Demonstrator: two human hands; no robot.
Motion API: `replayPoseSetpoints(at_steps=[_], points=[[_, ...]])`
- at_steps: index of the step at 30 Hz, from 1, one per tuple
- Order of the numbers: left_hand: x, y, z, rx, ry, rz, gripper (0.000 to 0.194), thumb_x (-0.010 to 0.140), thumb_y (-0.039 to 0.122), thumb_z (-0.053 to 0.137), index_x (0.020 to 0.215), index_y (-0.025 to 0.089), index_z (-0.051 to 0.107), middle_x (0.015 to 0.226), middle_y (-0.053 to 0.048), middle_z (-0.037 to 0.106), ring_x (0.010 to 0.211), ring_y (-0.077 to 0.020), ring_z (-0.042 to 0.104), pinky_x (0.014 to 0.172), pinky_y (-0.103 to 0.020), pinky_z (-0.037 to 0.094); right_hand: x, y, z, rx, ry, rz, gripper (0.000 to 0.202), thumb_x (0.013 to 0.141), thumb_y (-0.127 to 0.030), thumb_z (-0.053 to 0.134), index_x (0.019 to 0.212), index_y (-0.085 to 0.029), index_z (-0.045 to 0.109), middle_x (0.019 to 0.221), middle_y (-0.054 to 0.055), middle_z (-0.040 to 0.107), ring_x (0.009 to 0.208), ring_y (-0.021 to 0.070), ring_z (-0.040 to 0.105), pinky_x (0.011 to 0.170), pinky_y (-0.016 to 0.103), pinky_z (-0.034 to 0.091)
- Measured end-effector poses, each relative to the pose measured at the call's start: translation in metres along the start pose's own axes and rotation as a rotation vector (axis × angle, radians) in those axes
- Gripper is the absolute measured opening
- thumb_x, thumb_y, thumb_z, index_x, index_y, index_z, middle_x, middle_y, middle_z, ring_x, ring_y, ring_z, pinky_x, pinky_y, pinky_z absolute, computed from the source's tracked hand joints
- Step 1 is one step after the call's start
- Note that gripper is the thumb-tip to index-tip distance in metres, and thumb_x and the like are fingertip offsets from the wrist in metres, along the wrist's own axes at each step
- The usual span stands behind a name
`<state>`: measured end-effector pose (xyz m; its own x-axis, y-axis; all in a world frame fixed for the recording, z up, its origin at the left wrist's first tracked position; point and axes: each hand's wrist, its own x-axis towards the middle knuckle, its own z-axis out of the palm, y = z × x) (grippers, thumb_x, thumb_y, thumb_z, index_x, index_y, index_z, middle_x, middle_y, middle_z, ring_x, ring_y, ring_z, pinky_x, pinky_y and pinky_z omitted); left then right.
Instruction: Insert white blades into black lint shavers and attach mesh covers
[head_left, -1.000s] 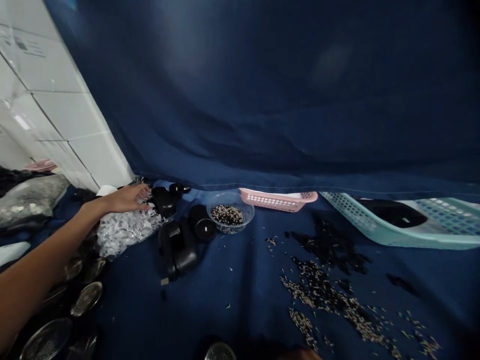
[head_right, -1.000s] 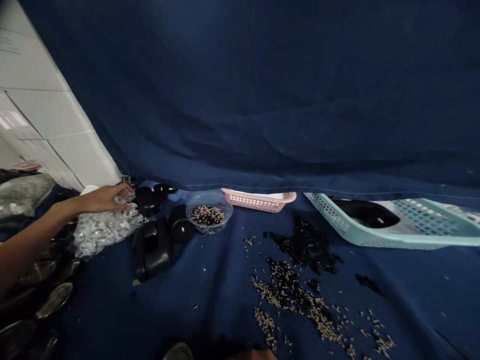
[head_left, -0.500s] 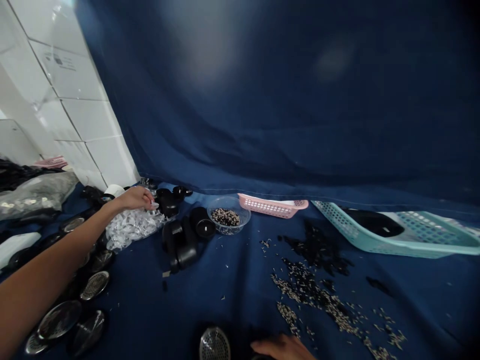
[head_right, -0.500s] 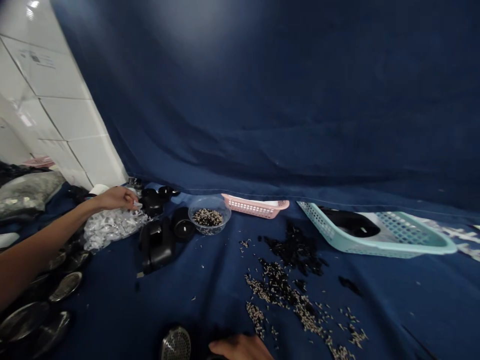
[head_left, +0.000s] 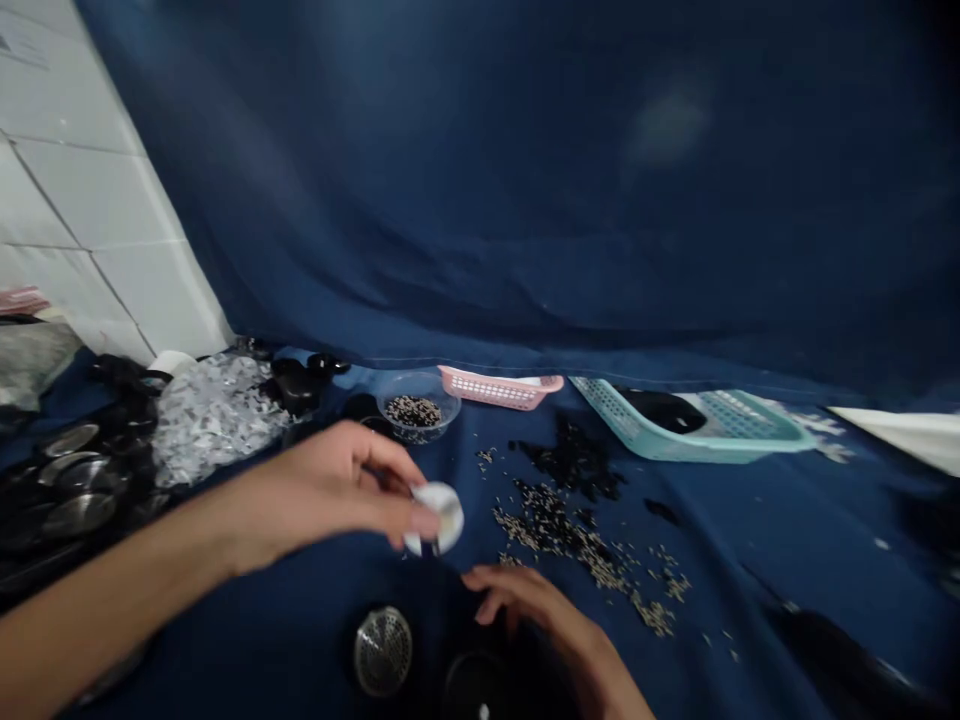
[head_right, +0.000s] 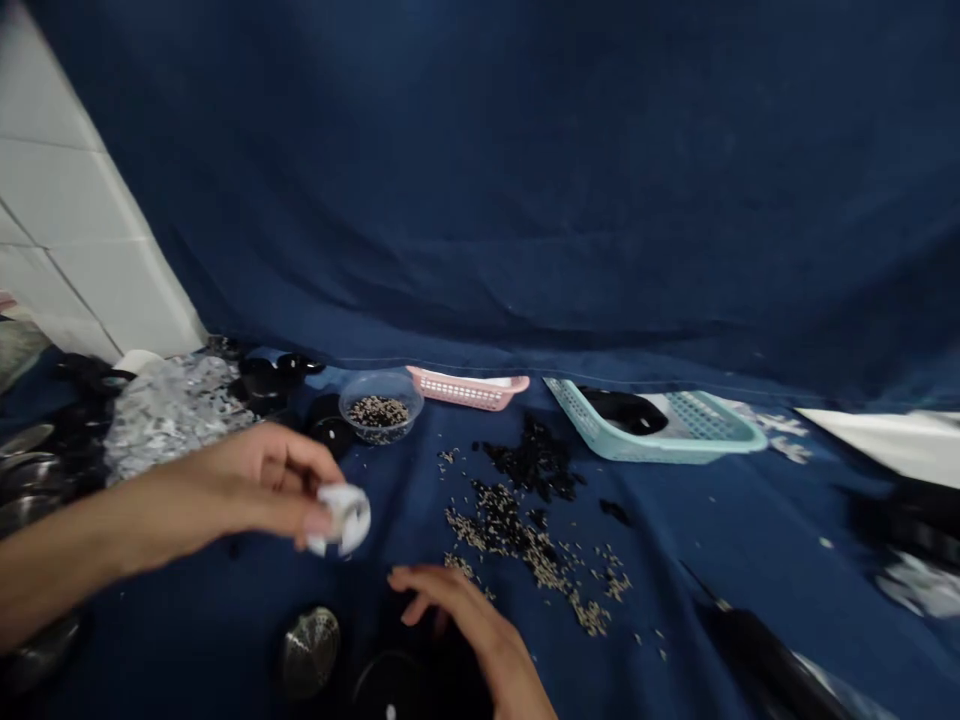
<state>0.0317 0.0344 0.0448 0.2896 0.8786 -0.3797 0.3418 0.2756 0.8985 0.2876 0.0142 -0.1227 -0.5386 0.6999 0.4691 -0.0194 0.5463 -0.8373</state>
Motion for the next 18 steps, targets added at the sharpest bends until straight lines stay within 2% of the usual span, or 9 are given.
replayPoseSetpoints(at_steps=[1,3,6,8,11,14,18], points=[[-0.003,-0.005,0.017,-0.028,-0.053,-0.055,0.030,0.064,0.030,0.087,0.085,0.013,0.076,0.070,0.003,0.071,0.066,-0.0084,0.061,0.065,-0.020,0.045,0.002,-0.010,-0.004,-0.004,0.046,0.049,0.084,0.071,-0.072,0.076,0.143,-0.033,0.055,0.120,0.010,0.069,0.088,0.0264,0.073,0.071,0.035,0.062],[-0.007,-0.013,0.040,-0.065,-0.118,-0.128,0.033,0.058,0.031,0.091,0.080,0.015,0.074,0.062,0.006,0.064,0.058,-0.0068,0.055,0.055,-0.019,0.035,0.004,-0.032,-0.009,-0.087,0.074,0.044,0.086,0.073,-0.064,0.079,0.147,-0.031,0.050,0.130,0.013,0.064,0.090,0.0247,0.073,0.071,0.033,0.061],[-0.006,-0.022,0.056,-0.195,-0.164,-0.132,0.032,0.060,0.031,0.091,0.081,0.015,0.073,0.066,0.004,0.067,0.060,-0.0080,0.057,0.058,-0.021,0.038,0.006,-0.062,-0.010,-0.334,0.146,0.039,0.088,0.067,-0.051,0.091,0.144,-0.038,0.051,0.138,0.008,0.060,0.112,0.0268,0.069,0.093,0.036,0.061],[-0.002,-0.027,0.060,-0.254,-0.164,-0.090,0.028,0.062,0.026,0.090,0.083,0.015,0.074,0.071,0.004,0.068,0.063,-0.0090,0.059,0.063,-0.023,0.042,0.007,-0.072,-0.007,-0.386,0.143,0.017,0.082,0.068,-0.042,0.092,0.141,-0.039,0.054,0.133,0.004,0.065,0.116,0.0241,0.069,0.095,0.031,0.061],[0.004,-0.035,0.064,-0.260,-0.154,-0.067,0.030,0.063,0.024,0.089,0.088,0.015,0.076,0.079,0.001,0.070,0.065,-0.0103,0.061,0.066,-0.024,0.045,0.007,-0.072,-0.002,-0.385,0.167,-0.023,0.066,0.076,-0.032,0.088,0.135,-0.034,0.059,0.117,0.001,0.071,0.104,0.0170,0.073,0.090,0.021,0.062],[0.008,-0.041,0.068,-0.253,-0.128,-0.075,0.035,0.062,0.028,0.089,0.091,0.014,0.074,0.079,0.001,0.070,0.067,-0.0123,0.062,0.068,-0.026,0.046,0.006,-0.066,-0.001,-0.439,0.247,-0.084,0.061,0.079,-0.030,0.086,0.134,-0.027,0.060,0.116,0.003,0.070,0.102,0.0147,0.074,0.092,0.018,0.060],[0.011,-0.042,0.076,-0.233,-0.107,-0.065,0.032,0.066,0.032,0.087,0.090,0.015,0.073,0.074,0.001,0.069,0.066,-0.0128,0.060,0.073,-0.028,0.046,0.003,-0.063,-0.003,-0.555,0.267,-0.192,0.054,0.084,-0.022,0.081,0.133,-0.021,0.061,0.116,0.006,0.070,0.103,0.0138,0.072,0.094,0.018,0.058]])
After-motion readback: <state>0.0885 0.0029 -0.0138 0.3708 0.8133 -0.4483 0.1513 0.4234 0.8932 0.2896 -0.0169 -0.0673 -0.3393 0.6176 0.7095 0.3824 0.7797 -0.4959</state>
